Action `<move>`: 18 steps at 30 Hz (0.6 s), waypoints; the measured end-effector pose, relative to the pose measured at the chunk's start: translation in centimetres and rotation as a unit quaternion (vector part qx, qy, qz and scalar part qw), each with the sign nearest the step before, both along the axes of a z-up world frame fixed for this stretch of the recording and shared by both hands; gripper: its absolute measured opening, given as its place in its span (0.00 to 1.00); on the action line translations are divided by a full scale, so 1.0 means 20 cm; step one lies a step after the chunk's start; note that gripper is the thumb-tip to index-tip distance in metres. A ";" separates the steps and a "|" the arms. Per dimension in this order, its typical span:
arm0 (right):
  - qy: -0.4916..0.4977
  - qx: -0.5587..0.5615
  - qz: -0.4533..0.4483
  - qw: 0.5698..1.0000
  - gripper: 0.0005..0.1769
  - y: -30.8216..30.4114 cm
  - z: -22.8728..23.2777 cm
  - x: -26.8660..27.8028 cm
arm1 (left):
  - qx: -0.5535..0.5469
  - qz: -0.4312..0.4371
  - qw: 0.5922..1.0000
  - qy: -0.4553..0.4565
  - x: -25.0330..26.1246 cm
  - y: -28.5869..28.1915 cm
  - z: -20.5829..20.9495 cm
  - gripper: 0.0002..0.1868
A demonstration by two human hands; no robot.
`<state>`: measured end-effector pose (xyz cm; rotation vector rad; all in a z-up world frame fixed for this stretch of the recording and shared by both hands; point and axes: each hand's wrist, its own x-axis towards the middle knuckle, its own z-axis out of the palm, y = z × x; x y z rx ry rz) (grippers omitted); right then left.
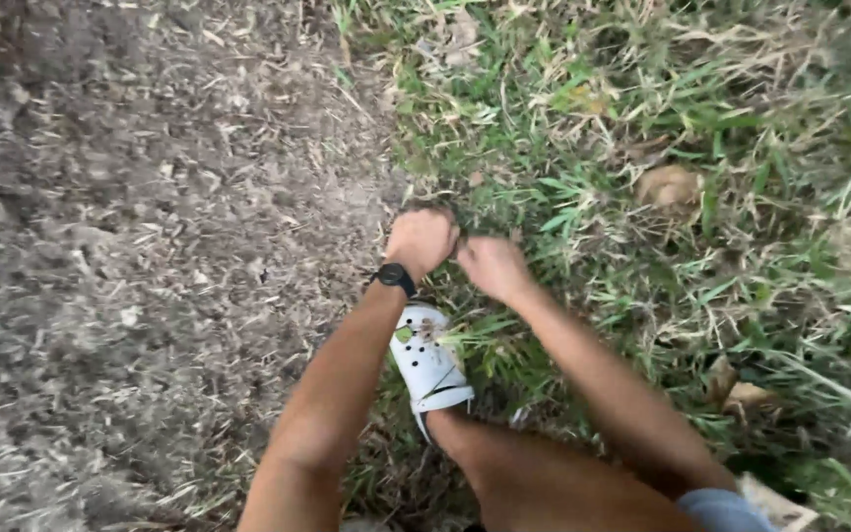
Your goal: Pulling weeds and grass by hand from a patch of ground
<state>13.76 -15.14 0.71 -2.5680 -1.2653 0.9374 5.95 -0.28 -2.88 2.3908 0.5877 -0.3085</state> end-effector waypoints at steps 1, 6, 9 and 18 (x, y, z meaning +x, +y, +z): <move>-0.004 -0.002 0.001 1.000 0.22 -0.02 0.07 0.03 | -0.002 0.001 1.000 -0.004 0.00 0.00 0.00 0.20; -0.309 -0.111 0.189 0.926 0.12 -0.14 0.11 0.39 | 0.002 -0.210 0.977 -0.046 -0.08 -0.18 0.17 0.19; -0.179 0.171 -0.231 0.941 0.31 0.07 0.74 0.46 | -0.100 -0.051 0.993 0.036 -0.16 -0.24 0.26 0.22; -0.176 -0.006 0.092 0.980 0.30 0.39 0.22 0.08 | -0.118 -0.140 0.983 0.023 -0.34 -0.35 0.53 0.29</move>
